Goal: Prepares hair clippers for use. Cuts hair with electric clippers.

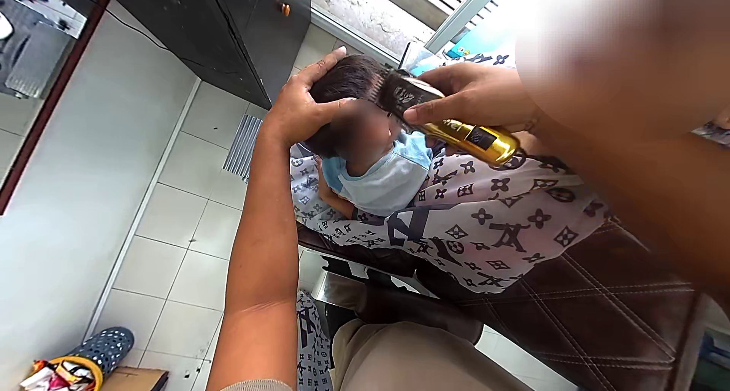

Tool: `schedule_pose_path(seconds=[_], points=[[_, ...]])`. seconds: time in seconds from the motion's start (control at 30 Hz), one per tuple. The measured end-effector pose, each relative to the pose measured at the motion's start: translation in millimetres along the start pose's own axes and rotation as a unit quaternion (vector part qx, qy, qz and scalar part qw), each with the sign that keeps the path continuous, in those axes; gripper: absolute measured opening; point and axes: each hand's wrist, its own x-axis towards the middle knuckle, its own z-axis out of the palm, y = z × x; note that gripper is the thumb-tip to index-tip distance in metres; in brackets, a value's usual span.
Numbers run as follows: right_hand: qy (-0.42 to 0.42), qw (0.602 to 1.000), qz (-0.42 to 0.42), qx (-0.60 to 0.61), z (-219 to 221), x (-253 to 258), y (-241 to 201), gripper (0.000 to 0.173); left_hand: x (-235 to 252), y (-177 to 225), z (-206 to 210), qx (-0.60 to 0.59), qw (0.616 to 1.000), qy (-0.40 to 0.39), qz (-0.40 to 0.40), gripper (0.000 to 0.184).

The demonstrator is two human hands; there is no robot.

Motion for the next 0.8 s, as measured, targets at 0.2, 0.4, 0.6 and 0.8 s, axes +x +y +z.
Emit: schedule_pose_path(seconds=[0.2,0.4,0.6,0.8], points=[[0.012,0.996,0.078,-0.033,-1.5,-0.6,-3.0,0.034,-10.9,-3.3,-2.5,-0.019,0.999,-0.005,0.034,0.089],[-0.050,0.990,0.130,-0.021,-4.9,-0.7,-10.2,0.032,-27.8,-13.6,-3.5,-0.025,0.997,0.007,0.077,0.089],[-0.157,0.981,0.095,-0.067,-13.3,24.2,-13.9,0.030,-43.2,-13.6,-7.8,-0.034,0.995,0.031,0.092,0.087],[-0.148,0.981,0.066,-0.109,7.1,21.2,-34.0,0.031,-58.5,-16.4,-15.2,-0.067,0.993,0.040,0.091,0.087]])
